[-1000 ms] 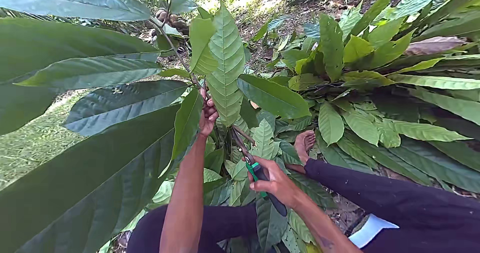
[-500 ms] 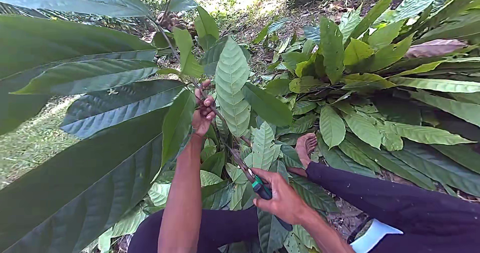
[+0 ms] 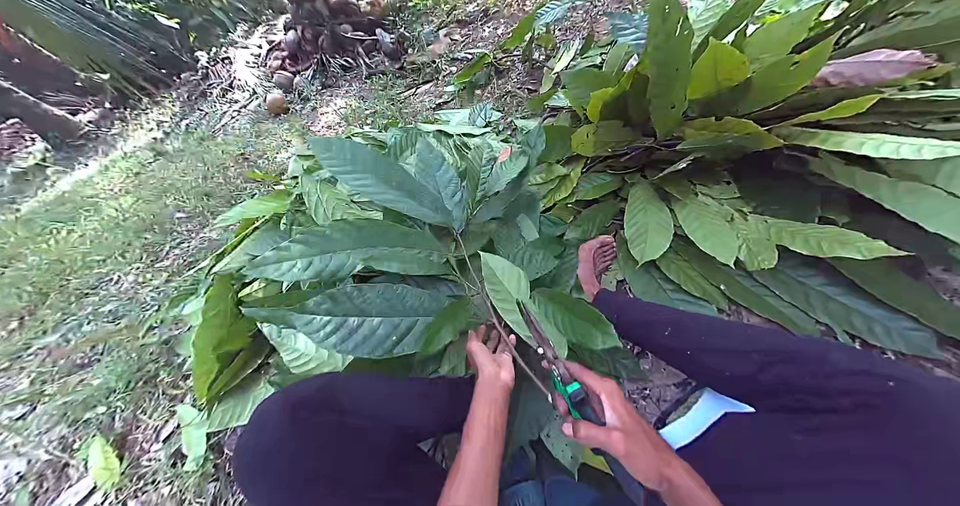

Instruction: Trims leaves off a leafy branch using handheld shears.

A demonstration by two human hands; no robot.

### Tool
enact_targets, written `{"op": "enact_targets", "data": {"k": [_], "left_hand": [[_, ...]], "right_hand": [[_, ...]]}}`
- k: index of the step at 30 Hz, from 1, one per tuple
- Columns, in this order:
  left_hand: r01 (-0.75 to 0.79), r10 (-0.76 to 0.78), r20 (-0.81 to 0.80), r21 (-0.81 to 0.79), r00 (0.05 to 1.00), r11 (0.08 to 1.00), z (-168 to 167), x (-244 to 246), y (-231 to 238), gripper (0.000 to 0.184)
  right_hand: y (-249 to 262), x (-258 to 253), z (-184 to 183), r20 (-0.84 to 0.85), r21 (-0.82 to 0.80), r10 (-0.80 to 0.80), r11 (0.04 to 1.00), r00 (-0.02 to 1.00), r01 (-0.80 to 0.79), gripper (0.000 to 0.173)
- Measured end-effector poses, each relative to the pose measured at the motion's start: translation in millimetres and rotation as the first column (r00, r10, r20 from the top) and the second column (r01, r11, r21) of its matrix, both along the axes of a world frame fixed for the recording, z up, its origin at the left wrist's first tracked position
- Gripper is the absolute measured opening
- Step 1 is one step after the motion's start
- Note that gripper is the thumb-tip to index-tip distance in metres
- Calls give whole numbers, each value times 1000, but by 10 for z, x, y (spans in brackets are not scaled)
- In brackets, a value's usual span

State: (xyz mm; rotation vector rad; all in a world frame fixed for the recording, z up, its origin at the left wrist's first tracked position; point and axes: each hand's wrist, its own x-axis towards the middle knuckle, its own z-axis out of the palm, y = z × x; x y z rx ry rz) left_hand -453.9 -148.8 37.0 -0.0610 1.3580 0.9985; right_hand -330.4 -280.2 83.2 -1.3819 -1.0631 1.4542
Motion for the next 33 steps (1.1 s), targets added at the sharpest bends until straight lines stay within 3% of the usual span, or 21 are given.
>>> {"op": "enact_targets", "data": {"k": [4,7,11,13,15,20,26,30,33], "left_hand": [[375,-377,4,-95,926,922,-215,70,-470,43],[406,-407,-62,-30,911,914,-240,129,-525,27],[373,-271,-461,145,845,916,-210,31,-432,30],[345,-129,-552,306,824,887,-191,-89,-249,31],[291,-7,-538,445,843,847,-105,-207,-33,31],[275,92,-481,637,872,720,104,-490,280,37],[322,170,-503,741,847,590,174,-556,291,29],[328,189,-488,779,852,534,332,-724,501,29],[357,192,-509,781,839,512,460,-822,677,28]], "right_hand": [[-2,142,127,-75,24,-140,989,987,143,70],[97,194,156,-126,-44,-259,966,958,255,69],[374,218,188,-135,-82,-374,927,917,366,67],[520,209,205,-106,-25,-381,924,918,381,69],[648,155,258,-65,78,-345,934,936,349,73],[1094,-93,507,34,308,-116,946,993,100,81],[1784,-414,543,101,341,3,939,995,-38,81],[1638,-456,399,114,420,55,902,992,-98,81],[1253,-426,321,247,401,7,910,969,-109,83]]}}
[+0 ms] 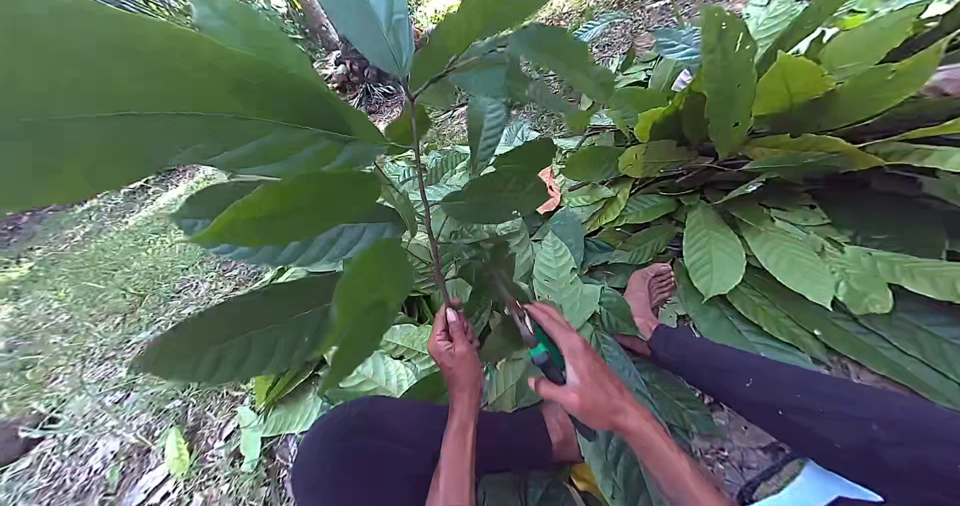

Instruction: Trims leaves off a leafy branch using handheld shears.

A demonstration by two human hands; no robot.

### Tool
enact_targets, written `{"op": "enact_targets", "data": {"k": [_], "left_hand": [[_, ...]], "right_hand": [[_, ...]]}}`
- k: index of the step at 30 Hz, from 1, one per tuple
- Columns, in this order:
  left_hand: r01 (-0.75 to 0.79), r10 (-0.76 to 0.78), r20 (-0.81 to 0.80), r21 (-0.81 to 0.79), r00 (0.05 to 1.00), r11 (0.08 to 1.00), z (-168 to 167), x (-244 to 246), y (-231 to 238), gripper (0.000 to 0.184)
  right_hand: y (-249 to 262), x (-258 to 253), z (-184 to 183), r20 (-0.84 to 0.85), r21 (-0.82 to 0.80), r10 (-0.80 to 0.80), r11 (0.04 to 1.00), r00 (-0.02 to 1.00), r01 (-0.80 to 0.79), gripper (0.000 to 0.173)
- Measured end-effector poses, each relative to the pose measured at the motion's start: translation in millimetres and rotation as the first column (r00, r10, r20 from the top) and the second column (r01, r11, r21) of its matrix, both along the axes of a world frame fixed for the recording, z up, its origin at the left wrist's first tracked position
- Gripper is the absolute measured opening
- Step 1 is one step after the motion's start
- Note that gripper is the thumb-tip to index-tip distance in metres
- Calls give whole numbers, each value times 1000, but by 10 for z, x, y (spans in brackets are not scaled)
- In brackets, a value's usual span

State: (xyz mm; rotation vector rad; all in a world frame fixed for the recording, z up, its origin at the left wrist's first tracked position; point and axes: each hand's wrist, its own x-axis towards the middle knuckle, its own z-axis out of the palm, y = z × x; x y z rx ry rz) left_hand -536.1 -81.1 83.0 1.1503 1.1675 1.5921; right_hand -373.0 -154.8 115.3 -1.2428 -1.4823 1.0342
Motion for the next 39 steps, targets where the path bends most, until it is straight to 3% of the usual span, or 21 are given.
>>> {"op": "enact_targets", "data": {"k": [4,9,15,19,32,39], "left_hand": [[14,-14,18,7,1000,1000,154,-5,139,29],[52,-55,65,40,996,998,242,129,123,26],[47,-51,86,53,995,997,297,205,-2,12],[51,-56,45,97,997,994,290,234,-60,12],[82,-83,0,157,997,984,223,264,-101,14],[94,-96,7,170,995,981,171,268,-101,15]], "right_hand": [[-404,-44,100,89,-129,-39,990,995,50,83],[-381,-94,154,-297,-264,153,936,943,-235,75],[-129,-221,313,-300,-386,64,904,952,-182,69],[-77,-266,388,-387,-403,70,884,920,-236,61],[-42,-287,424,-406,-395,32,895,913,-207,62],[-9,-241,457,-433,-408,41,882,900,-236,54]]}}
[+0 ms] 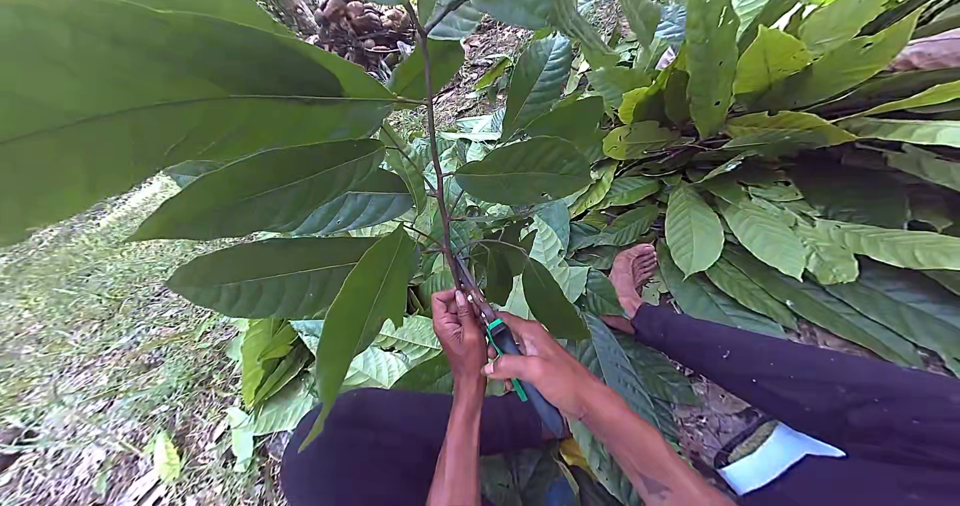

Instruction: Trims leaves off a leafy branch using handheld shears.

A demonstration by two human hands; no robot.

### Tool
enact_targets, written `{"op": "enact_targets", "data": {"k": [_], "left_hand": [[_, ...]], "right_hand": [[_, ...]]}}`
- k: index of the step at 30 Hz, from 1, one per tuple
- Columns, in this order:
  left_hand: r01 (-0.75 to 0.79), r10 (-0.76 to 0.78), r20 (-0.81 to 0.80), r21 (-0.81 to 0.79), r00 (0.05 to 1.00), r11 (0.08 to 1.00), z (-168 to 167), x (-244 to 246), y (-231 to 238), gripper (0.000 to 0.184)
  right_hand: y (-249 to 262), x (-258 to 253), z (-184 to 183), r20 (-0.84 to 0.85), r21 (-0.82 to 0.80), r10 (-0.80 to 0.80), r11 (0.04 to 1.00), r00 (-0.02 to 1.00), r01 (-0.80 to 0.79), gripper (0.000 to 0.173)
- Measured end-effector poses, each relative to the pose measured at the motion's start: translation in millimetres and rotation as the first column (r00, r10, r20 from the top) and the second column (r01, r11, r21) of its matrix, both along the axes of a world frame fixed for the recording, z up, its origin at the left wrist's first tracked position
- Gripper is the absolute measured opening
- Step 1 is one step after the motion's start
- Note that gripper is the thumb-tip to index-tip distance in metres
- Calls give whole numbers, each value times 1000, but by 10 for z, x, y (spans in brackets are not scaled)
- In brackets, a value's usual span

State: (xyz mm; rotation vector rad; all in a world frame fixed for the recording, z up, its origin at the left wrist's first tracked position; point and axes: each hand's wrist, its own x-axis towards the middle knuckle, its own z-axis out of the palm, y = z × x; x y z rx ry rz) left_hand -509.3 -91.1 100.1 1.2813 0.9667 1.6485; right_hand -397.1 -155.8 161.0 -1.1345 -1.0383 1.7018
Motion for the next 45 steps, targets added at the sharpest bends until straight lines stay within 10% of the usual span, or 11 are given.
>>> {"op": "enact_targets", "data": {"k": [15,19,26,34,38,41,45], "left_hand": [[37,-30,74,-86,997,996,-14,15,-6,13],[-4,7,43,-79,999,997,-38,5,12,12],[-34,23,101,113,995,993,-353,-39,143,12],[-19,71,342,-152,937,988,-155,171,-13,21],[257,-388,313,387,867,886,-1217,-51,229,35],[-47,165,561,-219,811,975,-174,321,18,32],[47,32,632,-108,774,993,-536,243,128,35]], "right_hand": [[-90,-98,-138,-33,48,-215,975,976,216,50],[-204,-2,-33,-114,88,-65,993,991,75,58],[-104,37,216,-286,-39,114,991,951,-130,24],[-43,-6,327,-273,-135,98,981,957,-139,25],[-28,-23,344,-248,-123,87,985,965,-120,41],[-33,-38,367,-240,-117,86,986,967,-117,43],[-30,-71,328,-264,-111,64,989,962,-96,34]]}}
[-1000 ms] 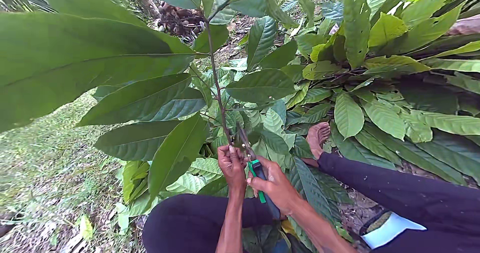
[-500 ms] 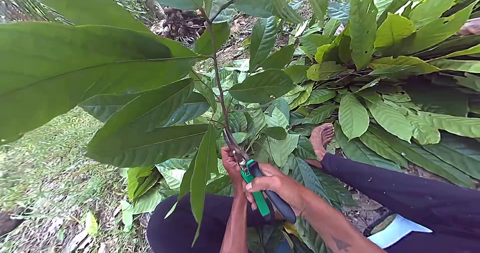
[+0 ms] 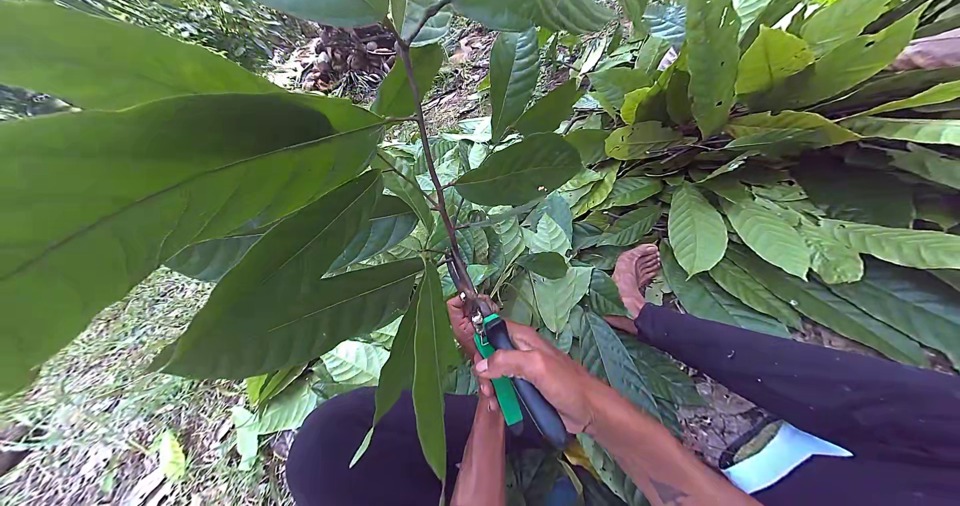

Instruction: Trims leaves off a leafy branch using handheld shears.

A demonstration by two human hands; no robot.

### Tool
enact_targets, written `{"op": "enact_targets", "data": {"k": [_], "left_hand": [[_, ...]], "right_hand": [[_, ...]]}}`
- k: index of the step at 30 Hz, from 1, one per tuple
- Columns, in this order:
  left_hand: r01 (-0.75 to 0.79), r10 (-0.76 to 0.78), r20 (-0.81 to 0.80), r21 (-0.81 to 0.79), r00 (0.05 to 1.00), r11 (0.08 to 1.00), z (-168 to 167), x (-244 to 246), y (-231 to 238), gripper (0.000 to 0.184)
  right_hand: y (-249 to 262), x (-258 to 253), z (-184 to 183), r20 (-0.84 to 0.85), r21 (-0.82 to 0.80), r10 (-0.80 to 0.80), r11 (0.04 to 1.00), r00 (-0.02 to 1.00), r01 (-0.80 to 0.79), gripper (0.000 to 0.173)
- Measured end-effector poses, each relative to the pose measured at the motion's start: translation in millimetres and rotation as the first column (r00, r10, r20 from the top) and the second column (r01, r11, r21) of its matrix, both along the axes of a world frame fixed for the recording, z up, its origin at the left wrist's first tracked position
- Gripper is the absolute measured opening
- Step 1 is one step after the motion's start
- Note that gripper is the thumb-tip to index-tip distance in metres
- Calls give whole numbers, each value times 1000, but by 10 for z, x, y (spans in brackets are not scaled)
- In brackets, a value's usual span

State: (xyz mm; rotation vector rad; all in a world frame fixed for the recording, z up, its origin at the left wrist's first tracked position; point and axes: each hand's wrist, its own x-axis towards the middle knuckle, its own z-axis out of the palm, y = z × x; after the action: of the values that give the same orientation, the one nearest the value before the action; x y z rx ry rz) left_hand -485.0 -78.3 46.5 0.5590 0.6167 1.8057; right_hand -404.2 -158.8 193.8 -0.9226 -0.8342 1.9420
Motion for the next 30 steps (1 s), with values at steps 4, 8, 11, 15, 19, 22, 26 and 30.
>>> {"op": "enact_targets", "data": {"k": [4,8,11,15,19,22,26,30], "left_hand": [[-7,3,-59,-63,998,998,274,43,-93,33],[15,-11,45,-89,999,996,199,57,-20,38],[18,-12,56,-117,998,993,198,77,-45,43],[21,-11,-239,41,971,999,146,-38,-111,22],[-57,149,-487,199,861,978,185,-90,-178,13],[-48,165,-519,230,839,972,123,-89,-195,9],[-94,152,-514,137,845,986,354,-21,-316,14],[-36,107,-508,148,855,988,-16,-100,-241,11]], "right_hand": [[1,-29,-27,31,15,-18,1000,999,18,34],[-18,-136,-98,74,53,-137,990,988,133,31],[-50,-163,-156,103,79,-169,984,980,161,34],[-175,-58,-231,268,290,-164,953,949,83,68],[-140,12,-194,242,253,-210,956,947,147,70],[-47,27,-160,259,228,-202,963,945,144,61],[9,0,-142,258,228,-209,962,943,151,60],[40,-9,-159,264,248,-232,954,936,166,56]]}}
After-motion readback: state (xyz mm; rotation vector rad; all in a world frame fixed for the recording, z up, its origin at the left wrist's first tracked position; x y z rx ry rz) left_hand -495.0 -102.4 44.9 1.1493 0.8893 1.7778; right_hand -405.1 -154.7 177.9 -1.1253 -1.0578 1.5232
